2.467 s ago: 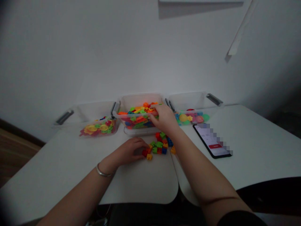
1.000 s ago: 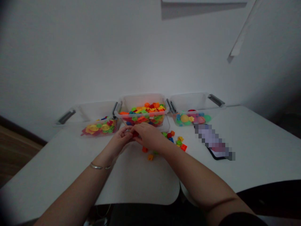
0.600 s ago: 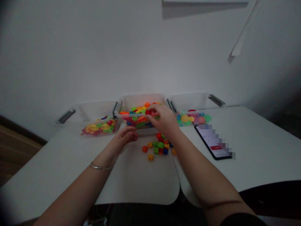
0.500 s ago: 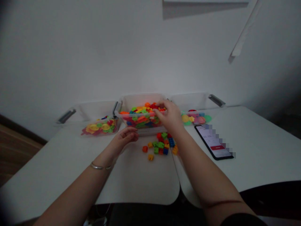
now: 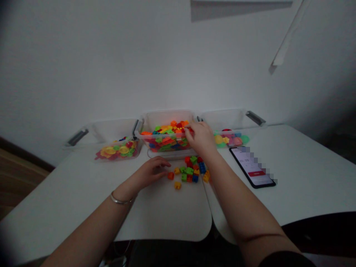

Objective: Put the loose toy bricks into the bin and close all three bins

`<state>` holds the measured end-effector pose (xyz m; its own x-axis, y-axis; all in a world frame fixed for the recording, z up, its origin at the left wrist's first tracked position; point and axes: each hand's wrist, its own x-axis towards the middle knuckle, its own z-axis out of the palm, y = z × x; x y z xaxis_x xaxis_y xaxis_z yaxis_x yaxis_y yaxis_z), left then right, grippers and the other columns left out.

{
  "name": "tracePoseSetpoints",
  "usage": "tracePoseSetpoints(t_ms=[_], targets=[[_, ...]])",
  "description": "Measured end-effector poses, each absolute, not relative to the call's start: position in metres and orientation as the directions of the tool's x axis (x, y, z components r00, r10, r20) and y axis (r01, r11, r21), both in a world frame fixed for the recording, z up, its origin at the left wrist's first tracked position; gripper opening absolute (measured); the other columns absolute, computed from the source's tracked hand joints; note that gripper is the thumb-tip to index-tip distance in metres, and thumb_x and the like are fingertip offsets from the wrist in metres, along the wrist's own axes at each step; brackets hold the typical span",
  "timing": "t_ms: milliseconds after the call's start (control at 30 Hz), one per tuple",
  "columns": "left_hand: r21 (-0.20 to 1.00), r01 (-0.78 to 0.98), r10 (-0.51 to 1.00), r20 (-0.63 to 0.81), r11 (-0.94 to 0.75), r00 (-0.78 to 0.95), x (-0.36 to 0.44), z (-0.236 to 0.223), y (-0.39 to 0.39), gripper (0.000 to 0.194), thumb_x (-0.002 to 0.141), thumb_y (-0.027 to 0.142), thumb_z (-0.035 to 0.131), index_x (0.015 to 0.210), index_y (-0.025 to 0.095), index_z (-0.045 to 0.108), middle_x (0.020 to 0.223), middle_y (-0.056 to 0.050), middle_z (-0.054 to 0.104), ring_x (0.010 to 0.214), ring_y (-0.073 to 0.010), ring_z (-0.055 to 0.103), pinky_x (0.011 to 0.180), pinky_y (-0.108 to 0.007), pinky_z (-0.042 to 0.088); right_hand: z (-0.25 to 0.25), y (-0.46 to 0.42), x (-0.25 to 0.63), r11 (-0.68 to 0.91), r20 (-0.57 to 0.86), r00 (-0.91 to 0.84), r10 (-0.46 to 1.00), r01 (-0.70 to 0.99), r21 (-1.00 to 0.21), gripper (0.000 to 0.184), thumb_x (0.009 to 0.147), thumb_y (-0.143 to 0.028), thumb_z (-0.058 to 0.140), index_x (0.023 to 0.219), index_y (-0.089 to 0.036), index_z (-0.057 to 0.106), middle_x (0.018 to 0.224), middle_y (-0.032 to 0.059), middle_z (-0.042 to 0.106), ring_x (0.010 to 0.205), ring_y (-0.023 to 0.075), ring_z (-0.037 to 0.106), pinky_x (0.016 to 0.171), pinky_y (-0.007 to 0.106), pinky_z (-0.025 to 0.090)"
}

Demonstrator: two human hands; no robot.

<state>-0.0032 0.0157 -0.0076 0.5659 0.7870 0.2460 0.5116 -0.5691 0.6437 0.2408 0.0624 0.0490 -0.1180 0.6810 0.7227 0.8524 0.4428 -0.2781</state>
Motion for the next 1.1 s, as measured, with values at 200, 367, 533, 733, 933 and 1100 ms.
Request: tracePoseSetpoints(t_ms=[200,367,533,733,933,1100], targets=[[0.545,0.483,0.689,0.267,-0.685,0.674,-0.002,-0.011,0.018,0.020,0.083,0.023,0.068,0.104,0.021,0.068,0.105,-0.007,0.065,0.101,-0.0208,0.059,0.092,-0.036,0.048,0.050,0.062,0.241,0.435,0.675,-0.162,0.719,0.863,-0.256,0.025,0.091,-0.030,0.048,0.097,-0.019,0.070,0.100,0.0093,0.073,0.097,0.0284,0.062,0.089,0.043,0.047],[0.495,0.488,0.657,0.255,-0.719,0.709,0.001,-0.010,0.014,0.019,0.084,0.022,0.066,0.104,0.021,0.067,0.103,-0.006,0.065,0.098,-0.0200,0.060,0.089,-0.035,0.049,0.053,0.061,0.241,0.430,0.638,-0.213,0.740,0.879,-0.205,0.029,0.092,-0.031,0.046,0.096,-0.018,0.072,0.100,0.0105,0.073,0.099,0.0274,0.063,0.091,0.041,0.045],[0.453,0.497,0.637,0.235,-0.740,0.734,0.006,-0.007,0.012,0.019,0.085,0.020,0.064,0.103,0.020,0.068,0.102,-0.007,0.066,0.095,-0.0196,0.060,0.088,-0.034,0.049,0.058,0.058,0.240,0.415,0.613,-0.236,0.754,0.895,-0.166,0.030,0.092,-0.032,0.046,0.094,-0.019,0.073,0.098,0.0103,0.074,0.098,0.0274,0.063,0.091,0.041,0.045],[0.449,0.506,0.640,0.220,-0.736,0.736,0.008,-0.006,0.012,0.018,0.088,0.024,0.061,0.104,0.021,0.068,0.102,-0.008,0.067,0.096,-0.0212,0.061,0.087,-0.035,0.048,0.061,0.058,0.239,0.410,0.598,-0.265,0.757,0.905,-0.117,0.033,0.092,-0.031,0.043,0.091,-0.017,0.073,0.097,0.0127,0.074,0.093,0.0284,0.065,0.087,0.042,0.047],[0.497,0.516,0.674,0.214,-0.698,0.707,0.004,-0.011,0.013,0.017,0.086,0.026,0.062,0.101,0.022,0.069,0.099,-0.007,0.070,0.094,-0.0222,0.061,0.087,-0.036,0.047,0.056,0.059,0.243,0.465,0.630,-0.214,0.746,0.845,-0.264,0.034,0.090,-0.032,0.048,0.114,-0.019,0.069,0.111,0.0117,0.072,0.100,0.0302,0.064,0.088,0.046,0.049],[0.608,0.526,0.761,0.216,-0.595,0.611,0.002,-0.012,0.014,0.018,0.083,0.026,0.065,0.099,0.021,0.069,0.094,-0.006,0.069,0.085,-0.0207,0.062,0.079,-0.034,0.048,0.063,0.053,0.241,0.528,0.743,-0.133,0.657,0.784,-0.327,0.036,0.088,-0.029,0.051,0.119,-0.018,0.064,0.114,0.0117,0.071,0.105,0.0289,0.063,0.094,0.047,0.047]])
